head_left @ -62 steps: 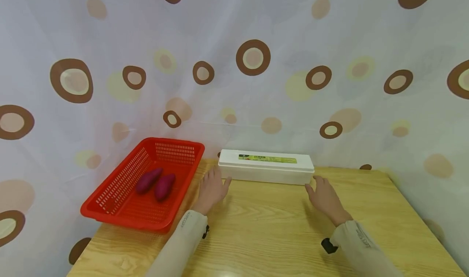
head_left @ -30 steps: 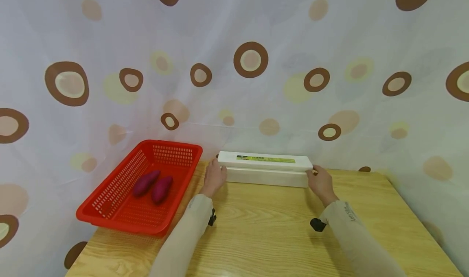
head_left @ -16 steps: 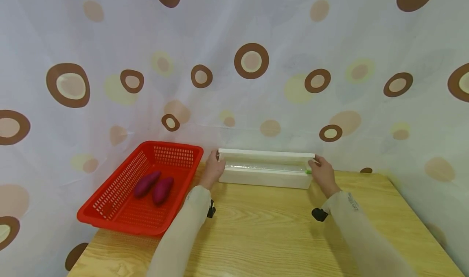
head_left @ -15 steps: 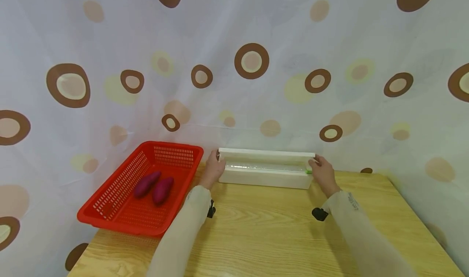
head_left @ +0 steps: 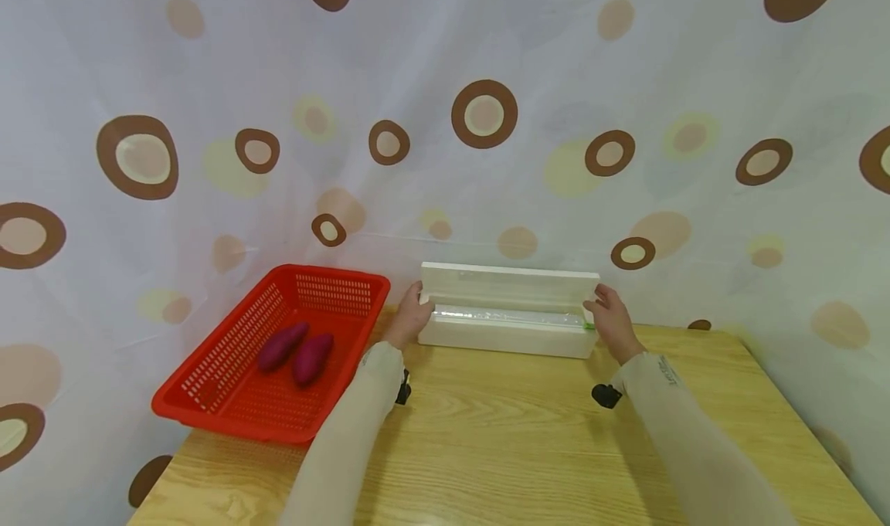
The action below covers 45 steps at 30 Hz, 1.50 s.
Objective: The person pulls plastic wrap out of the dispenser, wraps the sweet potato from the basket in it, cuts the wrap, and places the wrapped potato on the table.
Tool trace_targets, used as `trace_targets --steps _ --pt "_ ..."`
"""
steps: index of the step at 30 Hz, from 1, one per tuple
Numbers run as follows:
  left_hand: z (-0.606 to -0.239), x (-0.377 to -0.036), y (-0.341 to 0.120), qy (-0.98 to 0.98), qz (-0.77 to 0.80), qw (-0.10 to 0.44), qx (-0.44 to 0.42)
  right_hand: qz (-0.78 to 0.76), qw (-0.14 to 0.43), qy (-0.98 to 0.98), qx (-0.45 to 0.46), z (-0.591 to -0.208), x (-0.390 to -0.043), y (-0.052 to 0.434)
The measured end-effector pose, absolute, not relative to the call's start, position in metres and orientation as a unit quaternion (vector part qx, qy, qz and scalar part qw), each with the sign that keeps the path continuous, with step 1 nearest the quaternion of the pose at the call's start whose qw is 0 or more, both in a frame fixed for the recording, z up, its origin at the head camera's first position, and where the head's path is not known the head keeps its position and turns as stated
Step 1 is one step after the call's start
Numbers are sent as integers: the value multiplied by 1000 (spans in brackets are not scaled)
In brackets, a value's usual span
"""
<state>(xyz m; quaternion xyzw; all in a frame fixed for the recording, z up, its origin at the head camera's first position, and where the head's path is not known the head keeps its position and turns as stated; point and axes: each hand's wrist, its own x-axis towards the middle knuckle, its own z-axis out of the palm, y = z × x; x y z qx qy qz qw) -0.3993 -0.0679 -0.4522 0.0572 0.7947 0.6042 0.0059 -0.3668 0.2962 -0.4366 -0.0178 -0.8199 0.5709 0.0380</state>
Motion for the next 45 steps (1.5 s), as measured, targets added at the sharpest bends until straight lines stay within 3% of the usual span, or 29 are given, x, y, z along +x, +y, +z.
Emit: trace_targets --steps 7,17,21,28,31,38,45 --pt "-453 -402 -68 802 594 4 65 540 -17 -842 -1 -440 -372 300" --pt "-454 -402 -71 814 573 10 90 486 -31 -873 9 -443 -374 300" --pt "-457 -401 -72 835 544 -2 83 437 -6 -899 17 -444 -370 299" --pt "-454 -400 -65 905 399 -89 119 290 111 -947 85 -444 -365 289" --pt "-449 -399 -59 925 338 -81 150 256 109 -954 109 -443 -366 284" --pt "-449 -400 -54 955 237 -29 175 232 32 -966 113 -446 -372 278" --pt "-449 -400 -51 957 244 -55 150 243 78 -959 121 -450 -376 275"
